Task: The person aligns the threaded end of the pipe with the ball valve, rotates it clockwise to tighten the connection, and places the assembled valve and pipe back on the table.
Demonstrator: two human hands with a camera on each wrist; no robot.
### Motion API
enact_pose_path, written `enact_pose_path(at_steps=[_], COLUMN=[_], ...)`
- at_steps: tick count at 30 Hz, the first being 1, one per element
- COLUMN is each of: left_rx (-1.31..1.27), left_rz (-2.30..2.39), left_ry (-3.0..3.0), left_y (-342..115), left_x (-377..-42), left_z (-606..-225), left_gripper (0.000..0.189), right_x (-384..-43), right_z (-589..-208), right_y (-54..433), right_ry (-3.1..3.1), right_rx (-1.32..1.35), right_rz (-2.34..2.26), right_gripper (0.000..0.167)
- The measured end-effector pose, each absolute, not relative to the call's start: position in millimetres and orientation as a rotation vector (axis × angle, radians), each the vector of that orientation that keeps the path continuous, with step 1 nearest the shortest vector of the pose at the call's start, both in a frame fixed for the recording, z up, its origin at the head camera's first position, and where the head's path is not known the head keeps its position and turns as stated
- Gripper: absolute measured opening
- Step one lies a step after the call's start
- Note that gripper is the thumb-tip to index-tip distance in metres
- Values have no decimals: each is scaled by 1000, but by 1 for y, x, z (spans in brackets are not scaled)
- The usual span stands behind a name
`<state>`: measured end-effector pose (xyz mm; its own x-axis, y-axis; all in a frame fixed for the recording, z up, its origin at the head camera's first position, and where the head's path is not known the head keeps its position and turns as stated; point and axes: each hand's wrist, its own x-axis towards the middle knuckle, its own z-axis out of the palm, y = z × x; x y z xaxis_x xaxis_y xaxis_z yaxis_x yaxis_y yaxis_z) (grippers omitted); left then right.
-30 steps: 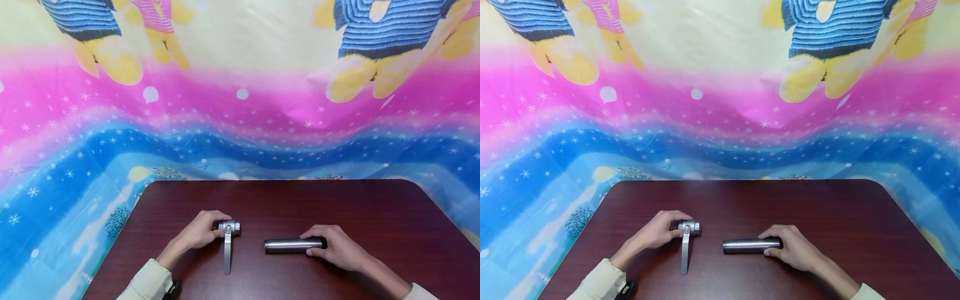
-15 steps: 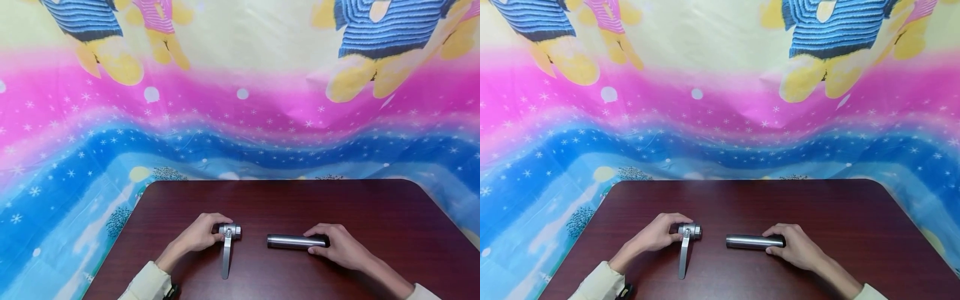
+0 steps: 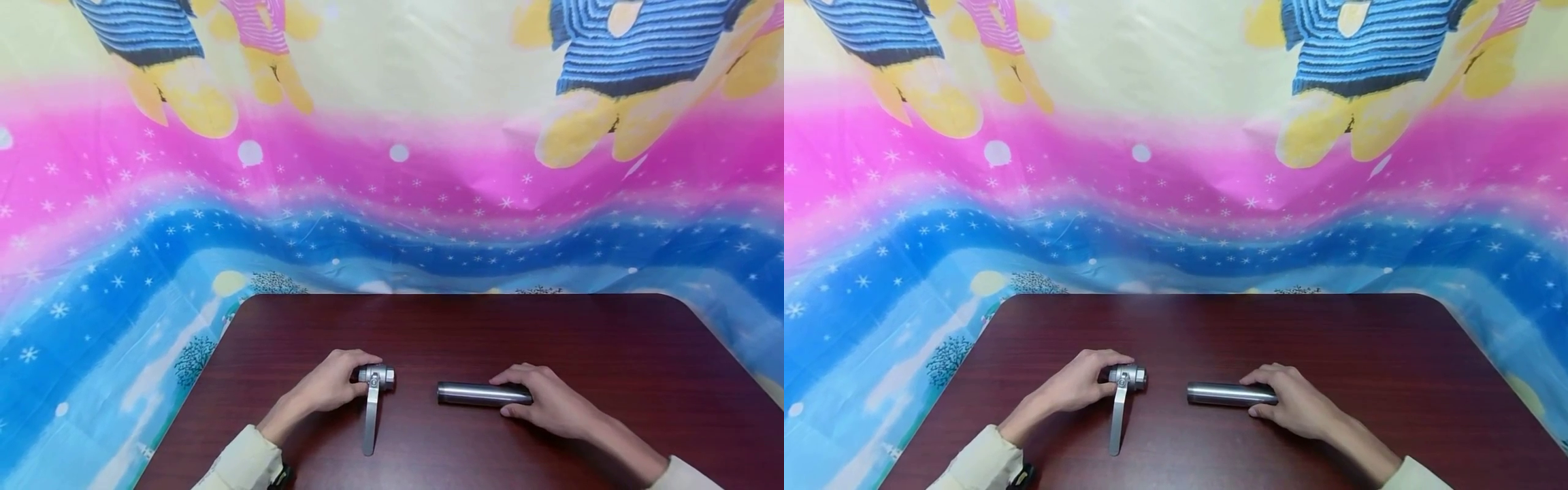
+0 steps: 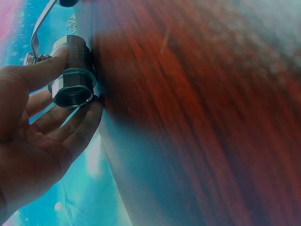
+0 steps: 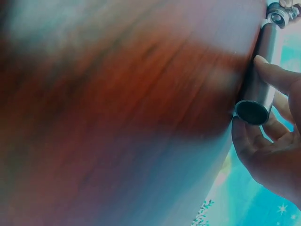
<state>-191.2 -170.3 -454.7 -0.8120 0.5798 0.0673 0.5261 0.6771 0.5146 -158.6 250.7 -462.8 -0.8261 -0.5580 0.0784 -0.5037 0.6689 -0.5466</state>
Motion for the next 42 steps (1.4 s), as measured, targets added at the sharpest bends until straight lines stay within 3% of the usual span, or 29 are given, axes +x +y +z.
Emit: enact_pose_path(at_steps=[9,32,42], left_rx=[905,819,809], left_rz=[821,1182,1422], left_ry=[2818,2866,2828], left_y=[-169,-172,-165], left_x=[-191,-180,-175], left_z=[-451,-431,-416], left_gripper=[38,44,49], right_x=[-156,-148,-151], right_z=[-460,-451,-434], right_y=[251,249,246], right_ry=[2798,2857,2672], right_rx=[-859,-716,-658], right_rz=[-936,-1454,-1763], right_gripper=[39,32,38])
